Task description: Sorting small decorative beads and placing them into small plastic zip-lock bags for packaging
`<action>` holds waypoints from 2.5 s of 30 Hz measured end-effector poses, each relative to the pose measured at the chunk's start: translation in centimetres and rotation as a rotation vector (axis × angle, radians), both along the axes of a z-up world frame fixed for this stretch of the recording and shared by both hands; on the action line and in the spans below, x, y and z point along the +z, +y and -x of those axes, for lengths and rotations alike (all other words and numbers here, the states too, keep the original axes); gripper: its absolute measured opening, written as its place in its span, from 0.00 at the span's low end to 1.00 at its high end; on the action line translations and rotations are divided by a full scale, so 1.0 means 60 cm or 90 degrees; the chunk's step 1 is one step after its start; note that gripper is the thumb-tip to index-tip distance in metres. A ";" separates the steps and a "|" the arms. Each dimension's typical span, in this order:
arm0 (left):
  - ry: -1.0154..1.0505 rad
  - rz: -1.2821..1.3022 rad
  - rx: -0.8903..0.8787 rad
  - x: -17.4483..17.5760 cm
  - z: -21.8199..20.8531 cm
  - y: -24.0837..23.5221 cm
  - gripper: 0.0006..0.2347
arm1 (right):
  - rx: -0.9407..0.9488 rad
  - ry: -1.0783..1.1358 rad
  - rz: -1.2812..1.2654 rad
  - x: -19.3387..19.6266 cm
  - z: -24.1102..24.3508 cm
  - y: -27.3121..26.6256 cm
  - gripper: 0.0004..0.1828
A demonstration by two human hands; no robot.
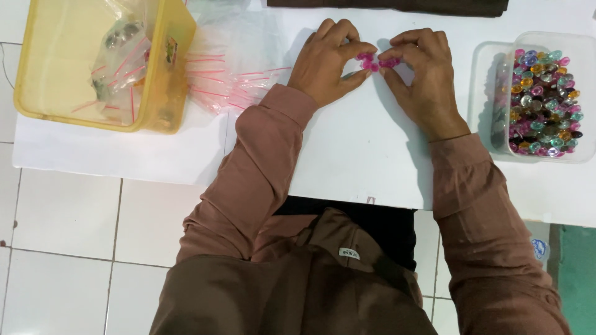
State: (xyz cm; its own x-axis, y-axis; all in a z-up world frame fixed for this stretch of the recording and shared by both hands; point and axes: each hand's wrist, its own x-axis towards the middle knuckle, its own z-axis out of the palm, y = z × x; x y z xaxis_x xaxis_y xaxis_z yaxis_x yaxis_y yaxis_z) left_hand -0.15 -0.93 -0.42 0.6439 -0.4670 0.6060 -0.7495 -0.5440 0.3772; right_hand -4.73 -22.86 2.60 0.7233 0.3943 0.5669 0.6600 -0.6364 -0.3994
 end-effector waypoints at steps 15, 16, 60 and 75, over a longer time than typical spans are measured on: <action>0.001 -0.007 -0.025 -0.007 -0.007 0.004 0.15 | -0.012 -0.004 -0.023 -0.009 -0.003 0.000 0.12; 0.000 -0.008 -0.027 -0.007 -0.007 0.004 0.15 | -0.014 -0.005 -0.024 -0.010 -0.003 -0.002 0.12; 0.058 0.046 -0.069 -0.009 -0.002 0.014 0.17 | -0.002 -0.094 0.034 0.006 0.018 -0.006 0.09; 0.037 0.017 -0.028 -0.006 0.007 -0.014 0.14 | 0.003 0.100 -0.108 -0.001 0.018 -0.006 0.19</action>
State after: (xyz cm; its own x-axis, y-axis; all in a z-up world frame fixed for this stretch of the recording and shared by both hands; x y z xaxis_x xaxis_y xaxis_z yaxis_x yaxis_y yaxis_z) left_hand -0.59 -1.78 -0.79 0.6576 -0.4799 0.5807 -0.7488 -0.5007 0.4342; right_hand -5.84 -23.22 2.52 0.8062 0.3063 0.5062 0.5841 -0.5485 -0.5983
